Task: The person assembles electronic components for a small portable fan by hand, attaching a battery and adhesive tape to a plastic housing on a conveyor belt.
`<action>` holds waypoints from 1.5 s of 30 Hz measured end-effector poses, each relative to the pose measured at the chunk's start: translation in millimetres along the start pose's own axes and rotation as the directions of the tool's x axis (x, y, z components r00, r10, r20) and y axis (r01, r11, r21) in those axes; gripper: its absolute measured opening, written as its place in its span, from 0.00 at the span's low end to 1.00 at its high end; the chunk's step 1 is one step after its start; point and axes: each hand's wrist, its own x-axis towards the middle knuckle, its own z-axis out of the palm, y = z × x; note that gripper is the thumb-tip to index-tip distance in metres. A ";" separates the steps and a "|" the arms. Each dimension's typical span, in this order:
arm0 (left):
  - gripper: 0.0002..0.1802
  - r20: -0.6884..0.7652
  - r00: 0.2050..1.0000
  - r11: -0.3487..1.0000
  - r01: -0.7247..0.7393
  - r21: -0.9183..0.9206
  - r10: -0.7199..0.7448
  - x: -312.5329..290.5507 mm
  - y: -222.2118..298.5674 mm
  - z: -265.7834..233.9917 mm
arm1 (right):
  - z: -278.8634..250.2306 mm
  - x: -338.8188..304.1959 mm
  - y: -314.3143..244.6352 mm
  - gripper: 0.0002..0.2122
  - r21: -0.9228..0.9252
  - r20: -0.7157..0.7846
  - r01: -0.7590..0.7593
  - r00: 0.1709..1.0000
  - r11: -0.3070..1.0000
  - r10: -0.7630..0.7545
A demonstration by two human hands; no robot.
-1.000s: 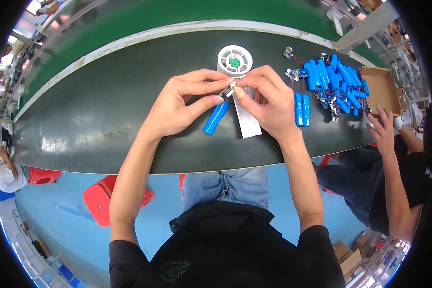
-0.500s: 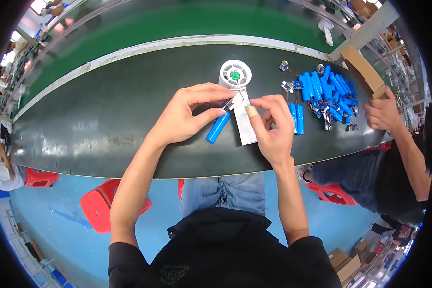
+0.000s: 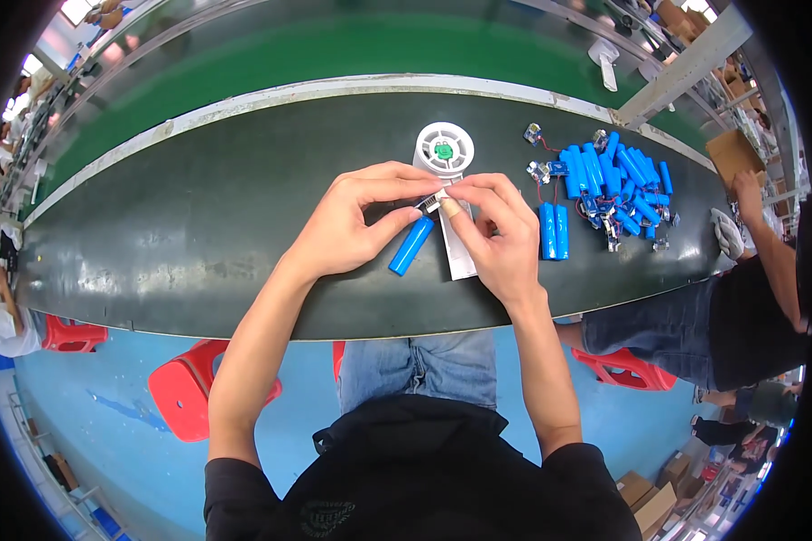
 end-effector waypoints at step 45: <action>0.22 -0.768 0.495 0.579 0.511 0.635 0.406 133.0 -130.5 -91.2 | -135.6 223.9 193.6 0.21 -0.141 -0.291 -0.699 0.706 0.701 0.646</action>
